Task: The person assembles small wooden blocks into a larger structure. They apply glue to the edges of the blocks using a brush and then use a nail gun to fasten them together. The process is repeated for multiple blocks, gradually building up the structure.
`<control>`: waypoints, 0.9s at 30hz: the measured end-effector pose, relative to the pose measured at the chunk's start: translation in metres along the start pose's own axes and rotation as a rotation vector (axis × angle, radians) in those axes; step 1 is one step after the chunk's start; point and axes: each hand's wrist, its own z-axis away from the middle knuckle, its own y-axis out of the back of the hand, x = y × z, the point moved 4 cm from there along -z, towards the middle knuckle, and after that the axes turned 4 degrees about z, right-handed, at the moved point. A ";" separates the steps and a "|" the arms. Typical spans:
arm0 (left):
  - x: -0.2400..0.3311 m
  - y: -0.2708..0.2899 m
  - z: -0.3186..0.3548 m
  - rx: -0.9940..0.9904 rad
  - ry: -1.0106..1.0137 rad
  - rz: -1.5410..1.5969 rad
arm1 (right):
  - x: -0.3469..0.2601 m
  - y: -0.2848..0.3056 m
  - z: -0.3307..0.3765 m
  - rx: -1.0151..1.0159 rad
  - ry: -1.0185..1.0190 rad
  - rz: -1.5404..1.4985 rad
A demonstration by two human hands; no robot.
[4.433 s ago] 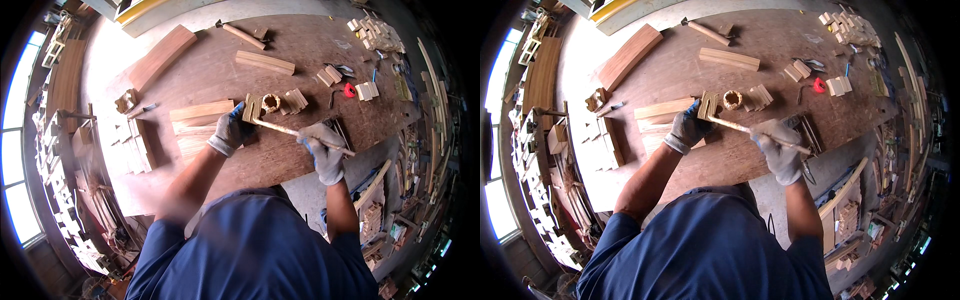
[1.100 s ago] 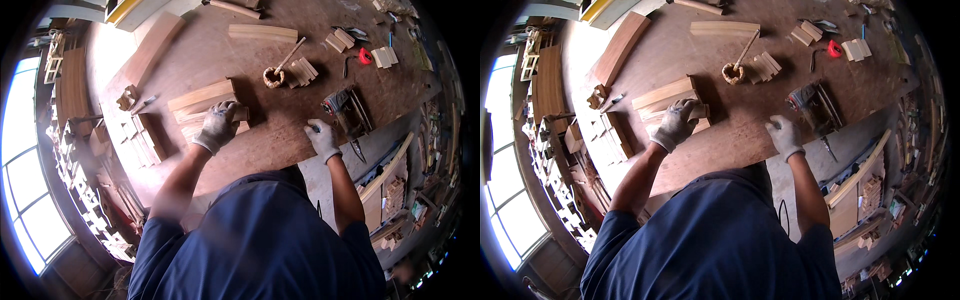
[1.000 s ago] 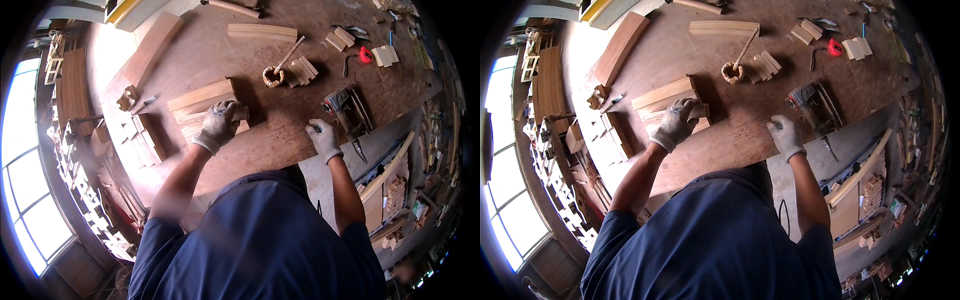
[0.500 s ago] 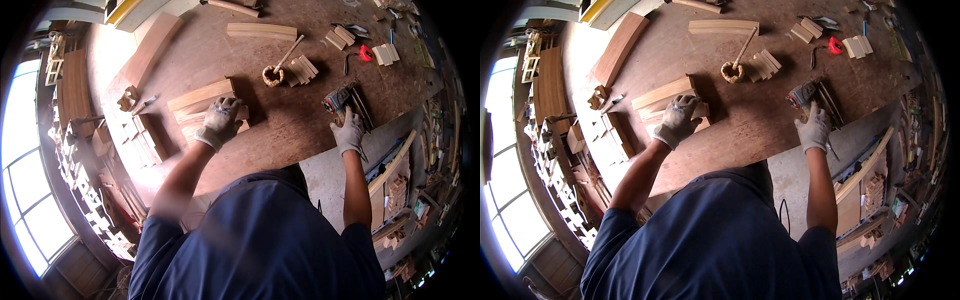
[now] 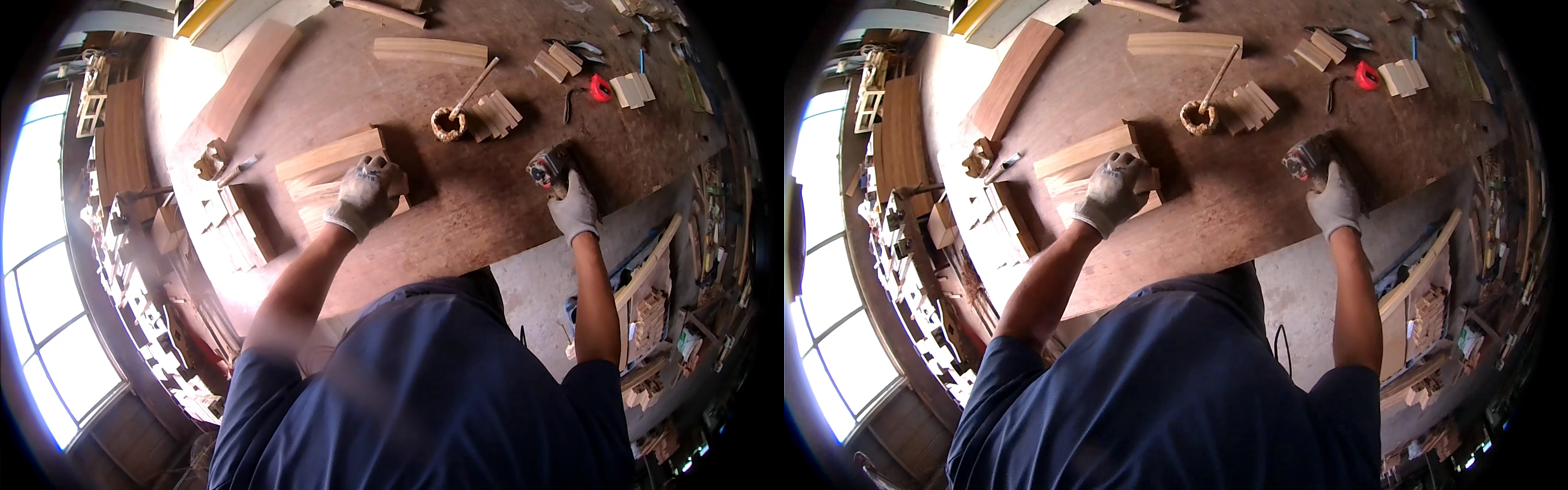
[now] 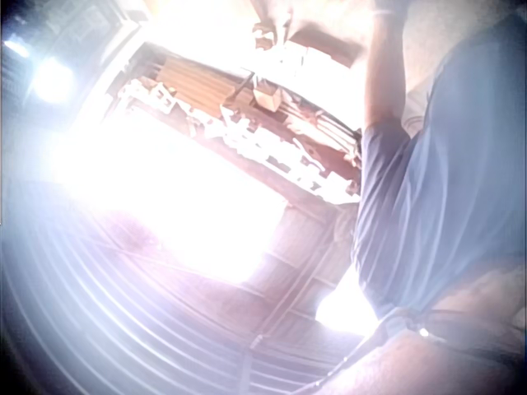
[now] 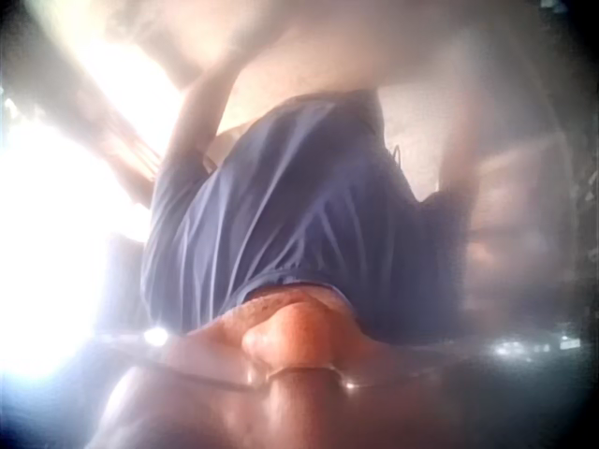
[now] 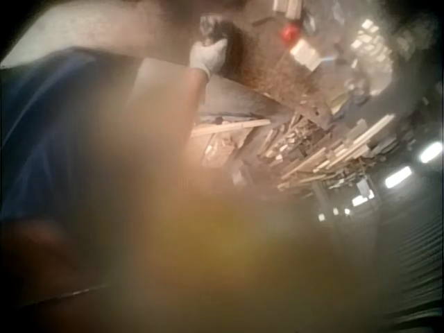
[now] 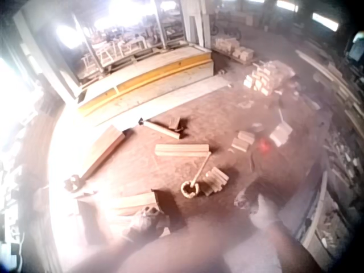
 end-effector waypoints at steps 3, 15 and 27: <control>-0.002 -0.002 0.002 -0.012 0.031 -0.018 | -0.047 0.047 0.003 -0.161 -0.051 -0.105; 0.000 0.006 0.004 -0.019 0.001 -0.036 | -0.168 0.040 0.018 -0.419 0.177 -0.799; -0.004 0.003 0.003 -0.003 -0.041 -0.043 | -0.186 0.012 0.011 -0.437 0.308 -0.507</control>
